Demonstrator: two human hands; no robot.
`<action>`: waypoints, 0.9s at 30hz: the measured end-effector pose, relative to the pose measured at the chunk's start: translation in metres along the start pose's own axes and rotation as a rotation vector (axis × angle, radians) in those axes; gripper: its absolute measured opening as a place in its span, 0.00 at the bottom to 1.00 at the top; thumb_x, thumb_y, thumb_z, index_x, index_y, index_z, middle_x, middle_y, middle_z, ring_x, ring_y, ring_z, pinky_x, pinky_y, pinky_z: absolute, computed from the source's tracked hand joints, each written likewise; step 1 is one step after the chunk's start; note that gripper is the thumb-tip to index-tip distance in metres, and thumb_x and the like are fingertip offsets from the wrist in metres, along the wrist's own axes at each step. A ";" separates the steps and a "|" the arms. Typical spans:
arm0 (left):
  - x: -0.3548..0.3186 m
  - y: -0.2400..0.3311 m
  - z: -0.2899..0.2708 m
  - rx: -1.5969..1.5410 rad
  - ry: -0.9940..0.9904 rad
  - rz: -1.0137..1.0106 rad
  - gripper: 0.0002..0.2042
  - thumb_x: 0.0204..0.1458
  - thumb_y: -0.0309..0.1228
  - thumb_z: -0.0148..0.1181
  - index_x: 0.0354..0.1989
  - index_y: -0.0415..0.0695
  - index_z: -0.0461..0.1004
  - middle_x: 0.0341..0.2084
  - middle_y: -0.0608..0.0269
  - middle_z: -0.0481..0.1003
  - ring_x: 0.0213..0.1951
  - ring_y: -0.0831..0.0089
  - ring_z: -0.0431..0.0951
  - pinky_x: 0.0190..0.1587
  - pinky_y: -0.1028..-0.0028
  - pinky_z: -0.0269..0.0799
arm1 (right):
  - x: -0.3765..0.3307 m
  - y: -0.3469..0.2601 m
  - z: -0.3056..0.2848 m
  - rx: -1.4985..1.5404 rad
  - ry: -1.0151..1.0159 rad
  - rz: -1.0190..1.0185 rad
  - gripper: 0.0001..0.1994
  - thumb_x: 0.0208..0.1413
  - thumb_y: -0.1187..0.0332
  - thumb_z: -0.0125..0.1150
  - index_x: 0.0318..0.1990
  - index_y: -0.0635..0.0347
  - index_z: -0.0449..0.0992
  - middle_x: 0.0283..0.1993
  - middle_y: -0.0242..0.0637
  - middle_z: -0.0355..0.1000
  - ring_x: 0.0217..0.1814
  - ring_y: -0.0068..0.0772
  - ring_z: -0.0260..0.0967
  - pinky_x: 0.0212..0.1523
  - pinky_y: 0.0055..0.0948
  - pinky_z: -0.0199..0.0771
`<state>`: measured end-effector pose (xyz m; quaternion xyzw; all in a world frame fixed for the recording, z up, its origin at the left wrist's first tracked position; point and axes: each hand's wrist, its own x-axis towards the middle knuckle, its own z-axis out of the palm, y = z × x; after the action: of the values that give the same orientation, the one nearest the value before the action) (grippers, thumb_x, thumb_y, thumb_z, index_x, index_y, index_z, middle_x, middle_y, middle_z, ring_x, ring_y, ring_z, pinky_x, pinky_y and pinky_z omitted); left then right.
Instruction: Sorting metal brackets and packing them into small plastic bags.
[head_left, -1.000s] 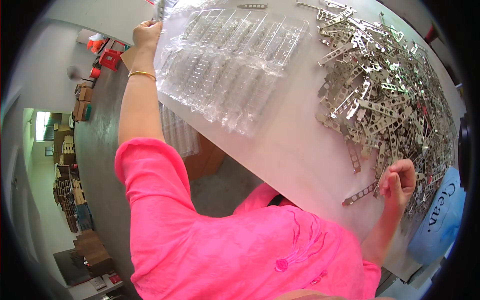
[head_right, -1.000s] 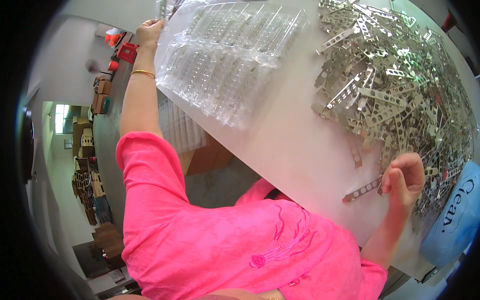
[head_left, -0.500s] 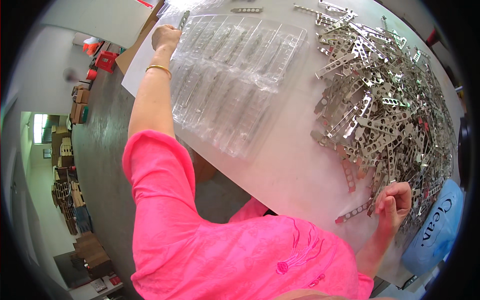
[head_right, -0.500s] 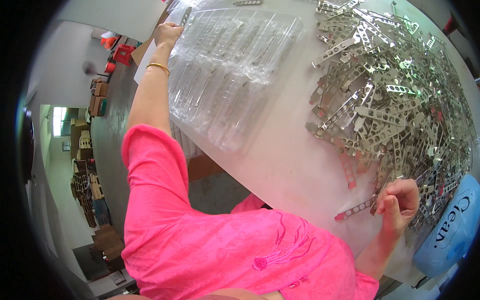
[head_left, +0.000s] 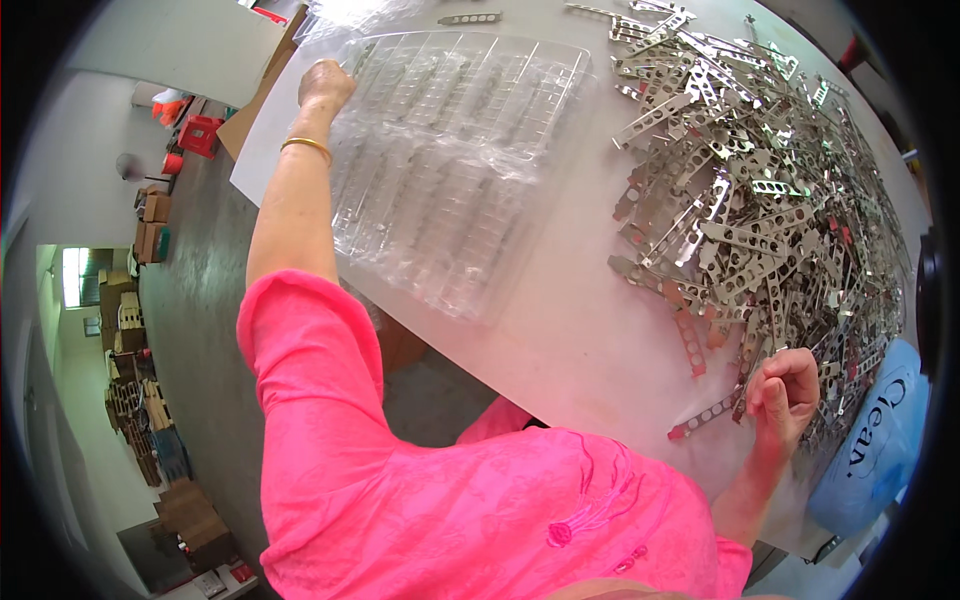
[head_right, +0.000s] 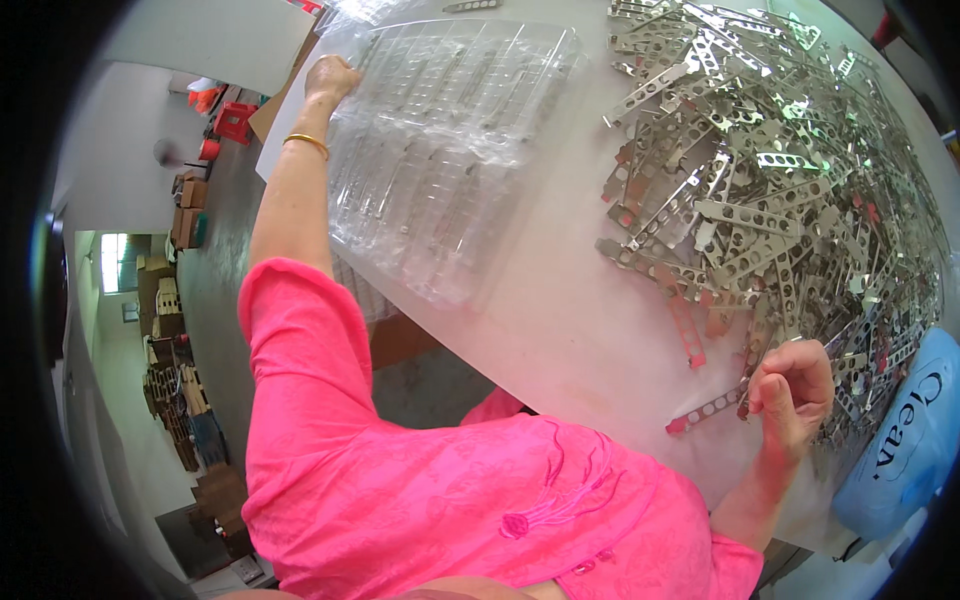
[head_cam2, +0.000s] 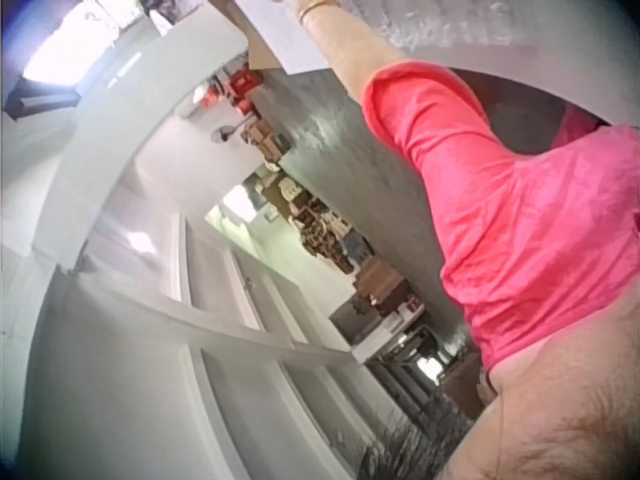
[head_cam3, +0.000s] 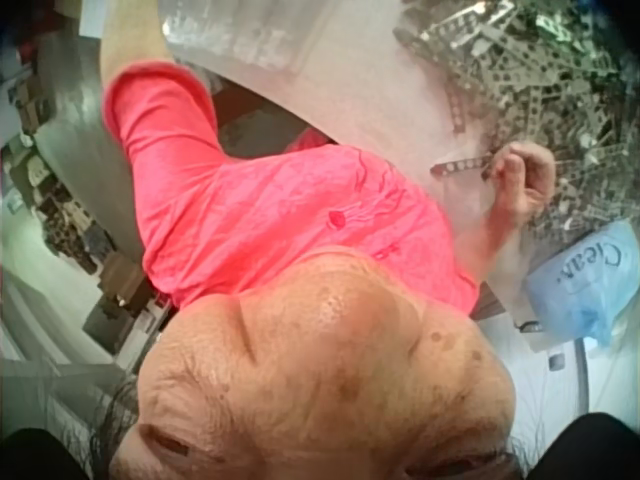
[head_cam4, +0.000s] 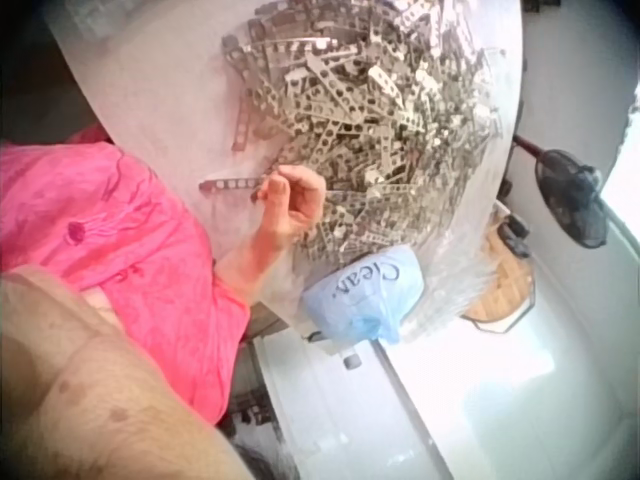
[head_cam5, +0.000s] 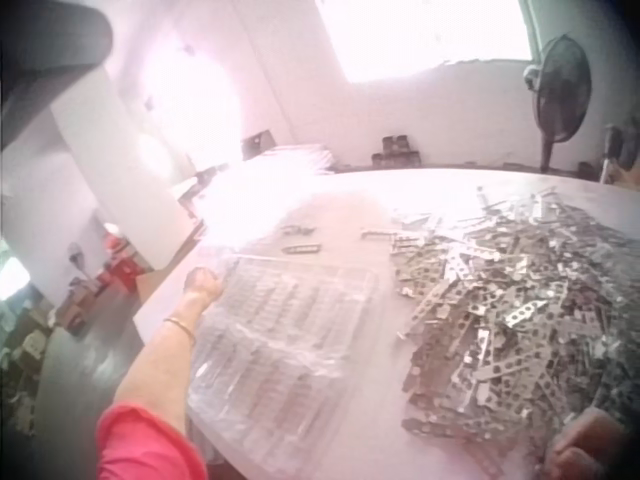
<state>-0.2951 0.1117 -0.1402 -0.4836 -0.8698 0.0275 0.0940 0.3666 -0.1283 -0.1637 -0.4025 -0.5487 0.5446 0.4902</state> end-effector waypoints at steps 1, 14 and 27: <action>0.002 0.002 0.000 0.033 0.005 0.029 0.13 0.48 0.33 0.60 0.41 0.46 0.84 0.44 0.49 0.81 0.51 0.53 0.80 0.54 0.62 0.74 | 0.000 0.000 0.000 0.001 -0.007 0.002 0.15 0.63 0.59 0.63 0.40 0.61 0.67 0.23 0.27 0.62 0.19 0.16 0.56 0.20 0.16 0.55; -0.101 0.054 -0.081 -0.348 0.214 0.408 0.13 0.52 0.38 0.56 0.33 0.42 0.81 0.28 0.46 0.80 0.35 0.52 0.82 0.41 0.59 0.75 | -0.010 -0.006 0.011 0.031 0.039 -0.190 0.09 0.64 0.71 0.58 0.47 0.62 0.68 0.24 0.30 0.65 0.20 0.18 0.59 0.21 0.18 0.58; -0.430 0.165 -0.072 -0.843 -0.203 1.446 0.16 0.53 0.36 0.63 0.21 0.46 0.63 0.11 0.63 0.65 0.16 0.61 0.72 0.21 0.63 0.66 | -0.044 -0.126 -0.010 -0.129 -0.448 -1.078 0.05 0.53 0.77 0.58 0.31 0.55 0.70 0.25 0.28 0.66 0.23 0.17 0.62 0.23 0.21 0.62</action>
<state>0.0782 -0.1674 -0.1511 -0.9113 -0.2874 -0.2028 -0.2140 0.3961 -0.1796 -0.0439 0.0289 -0.7983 0.2557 0.5446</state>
